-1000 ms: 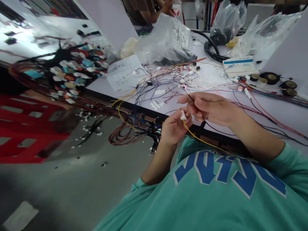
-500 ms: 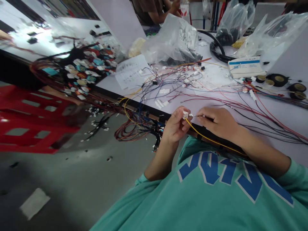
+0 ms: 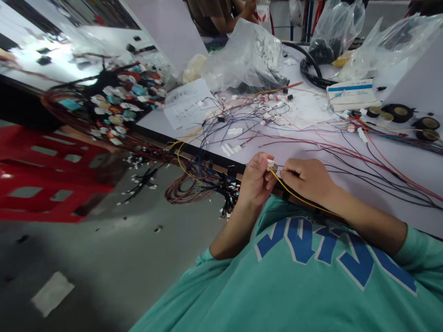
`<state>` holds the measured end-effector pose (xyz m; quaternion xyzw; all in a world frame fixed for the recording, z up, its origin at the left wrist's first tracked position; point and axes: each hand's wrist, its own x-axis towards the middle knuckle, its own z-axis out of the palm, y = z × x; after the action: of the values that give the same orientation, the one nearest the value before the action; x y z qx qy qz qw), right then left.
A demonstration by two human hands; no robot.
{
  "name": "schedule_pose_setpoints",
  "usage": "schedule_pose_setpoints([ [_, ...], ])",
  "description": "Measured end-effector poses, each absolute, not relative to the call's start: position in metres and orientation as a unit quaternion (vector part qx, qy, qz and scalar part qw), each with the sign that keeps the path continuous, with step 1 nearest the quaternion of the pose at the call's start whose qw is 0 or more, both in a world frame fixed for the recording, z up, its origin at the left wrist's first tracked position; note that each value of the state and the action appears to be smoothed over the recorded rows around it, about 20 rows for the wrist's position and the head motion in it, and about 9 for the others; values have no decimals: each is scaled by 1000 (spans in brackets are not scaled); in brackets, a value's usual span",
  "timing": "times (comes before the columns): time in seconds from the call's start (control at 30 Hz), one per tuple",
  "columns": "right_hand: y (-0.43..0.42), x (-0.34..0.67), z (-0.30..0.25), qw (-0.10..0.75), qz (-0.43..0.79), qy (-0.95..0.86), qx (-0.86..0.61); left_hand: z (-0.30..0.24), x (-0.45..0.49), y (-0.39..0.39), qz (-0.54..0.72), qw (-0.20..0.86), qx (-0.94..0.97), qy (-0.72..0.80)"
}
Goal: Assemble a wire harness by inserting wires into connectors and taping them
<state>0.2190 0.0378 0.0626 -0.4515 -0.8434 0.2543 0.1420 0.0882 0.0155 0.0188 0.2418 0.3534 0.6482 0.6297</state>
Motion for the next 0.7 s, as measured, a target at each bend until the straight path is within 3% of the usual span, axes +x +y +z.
schedule_pose_setpoints([
  [0.2, 41, 218, 61, 161, 337, -823, -427, 19, 95, 12, 689, 566, 275, 360],
  [0.5, 39, 218, 58, 144, 325, -824, -442, 18, 96, 10, 667, 571, 288, 381],
  [0.7, 38, 220, 55, 99, 304, -834, -450, 15, 74, 6, 577, 470, 483, 461],
])
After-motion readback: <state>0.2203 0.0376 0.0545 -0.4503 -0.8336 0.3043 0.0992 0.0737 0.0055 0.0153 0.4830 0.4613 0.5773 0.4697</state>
